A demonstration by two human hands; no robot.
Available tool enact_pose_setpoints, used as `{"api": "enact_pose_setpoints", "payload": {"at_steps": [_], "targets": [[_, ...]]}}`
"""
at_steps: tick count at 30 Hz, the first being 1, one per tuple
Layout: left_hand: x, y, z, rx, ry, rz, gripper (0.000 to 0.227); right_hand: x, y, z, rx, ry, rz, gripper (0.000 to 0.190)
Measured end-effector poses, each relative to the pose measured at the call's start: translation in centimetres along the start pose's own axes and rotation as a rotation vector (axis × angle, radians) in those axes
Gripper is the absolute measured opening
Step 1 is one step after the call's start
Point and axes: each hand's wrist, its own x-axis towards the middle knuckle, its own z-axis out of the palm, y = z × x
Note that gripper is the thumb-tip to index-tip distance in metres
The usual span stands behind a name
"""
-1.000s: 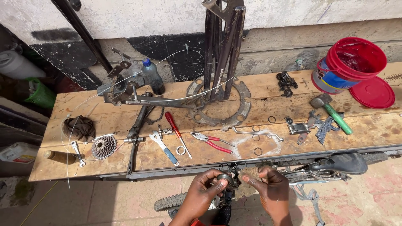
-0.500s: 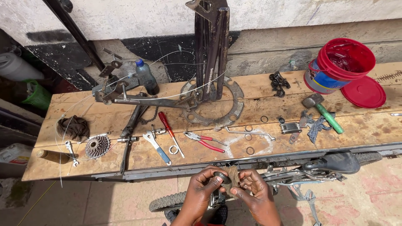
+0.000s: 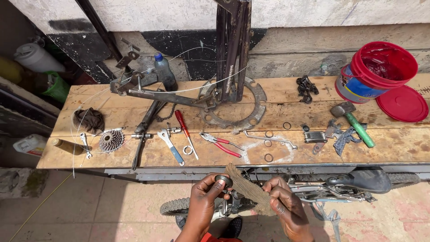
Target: Greasing and assembling bicycle headset bearings onto a fork at a workbench.
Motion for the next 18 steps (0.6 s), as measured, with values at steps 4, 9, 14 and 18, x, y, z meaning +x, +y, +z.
{"api": "enact_pose_setpoints", "payload": {"at_steps": [4, 9, 14, 18], "targets": [[-1.2, -0.2, -0.6, 0.139, -0.093, 0.044, 0.016, 1.2, -2.8, -0.1, 0.277, 0.049, -0.155, 0.017], [-2.5, 2.0, -0.6, 0.206, -0.134, -0.002, 0.022, 1.1, -4.5, 0.1, 0.529, 0.314, -0.146, 0.014], [-2.9, 2.7, -1.0, 0.173, -0.186, -0.073, 0.023, 1.2, -5.1, 2.1, 0.469, 0.192, -0.015, 0.023], [-3.9, 4.1, -0.4, 0.238, -0.141, -0.105, 0.021, 0.7, -6.7, 5.3, -0.097, 0.242, 0.348, 0.034]]}}
